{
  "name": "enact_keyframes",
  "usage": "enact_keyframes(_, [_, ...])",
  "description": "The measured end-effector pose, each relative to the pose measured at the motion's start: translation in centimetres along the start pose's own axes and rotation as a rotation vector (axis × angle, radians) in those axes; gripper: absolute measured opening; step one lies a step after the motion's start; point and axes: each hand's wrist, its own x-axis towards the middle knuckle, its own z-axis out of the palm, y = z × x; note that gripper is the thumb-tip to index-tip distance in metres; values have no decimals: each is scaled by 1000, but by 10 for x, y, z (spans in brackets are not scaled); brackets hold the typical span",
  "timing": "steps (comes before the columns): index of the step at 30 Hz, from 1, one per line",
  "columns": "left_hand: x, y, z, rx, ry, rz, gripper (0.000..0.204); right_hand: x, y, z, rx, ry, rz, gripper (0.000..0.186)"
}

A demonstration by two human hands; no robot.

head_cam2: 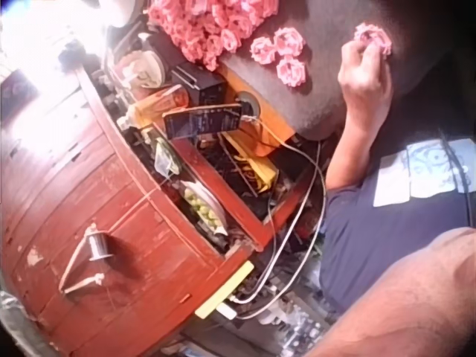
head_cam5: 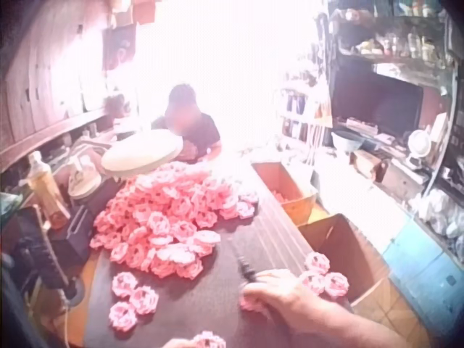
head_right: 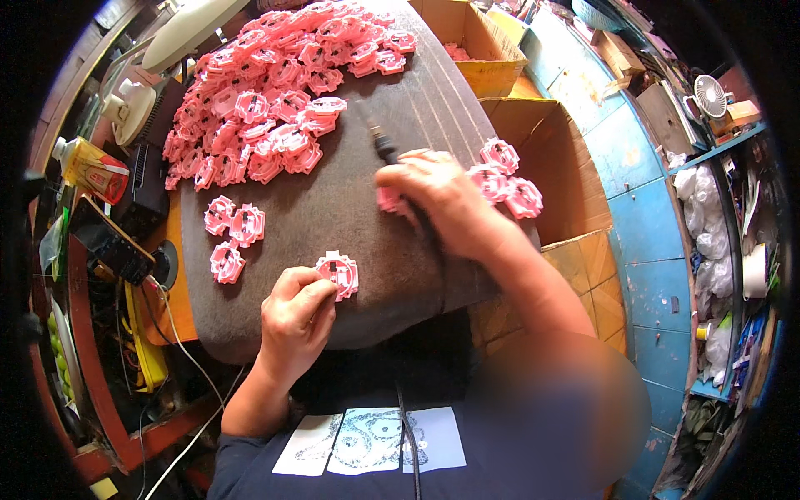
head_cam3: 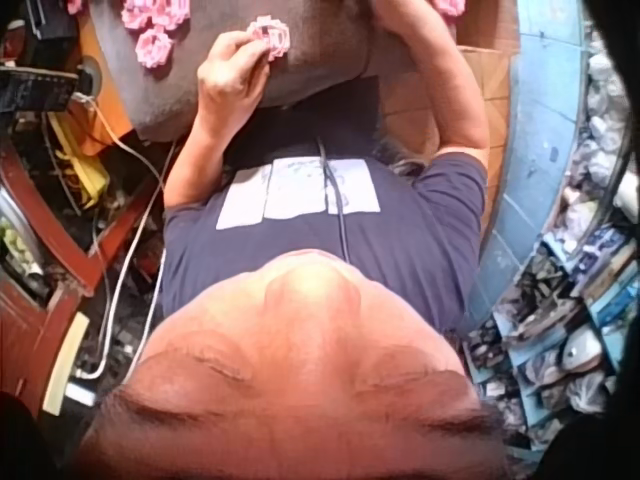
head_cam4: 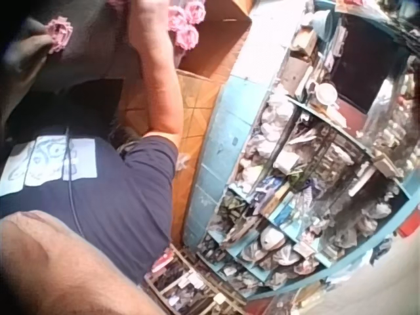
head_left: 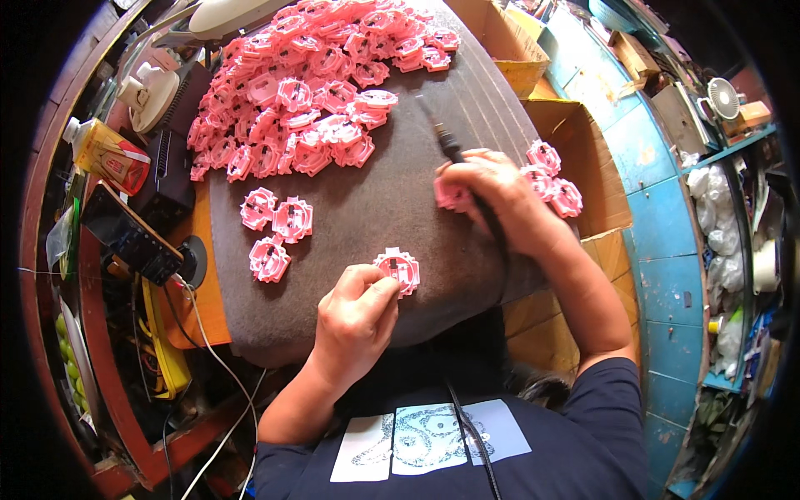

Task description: The person uses a soldering iron to apply heat to small pink plastic components on a workbench. They handle each piece individually, apply the soldering iron to specific points, and place the finished pieces into a cardboard box. The process is repeated continuously throughout the clip.

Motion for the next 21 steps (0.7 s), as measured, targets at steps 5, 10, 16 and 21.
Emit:
enact_keyframes(5, [-1,-1,2,-35,18,-14,26,-50,87,-59,392,310,538,32])
enact_keyframes(10, [0,2,4,-31,20,-18,25,-100,120,-96,-25,564,323,31])
enact_keyframes(16, [-3,2,3,13,13,-45,27,-145,107,-80,60,733,337,30])
enact_keyframes(21, [0,3,1,11,-14,-27,28,-206,91,-56,151,776,462,37])
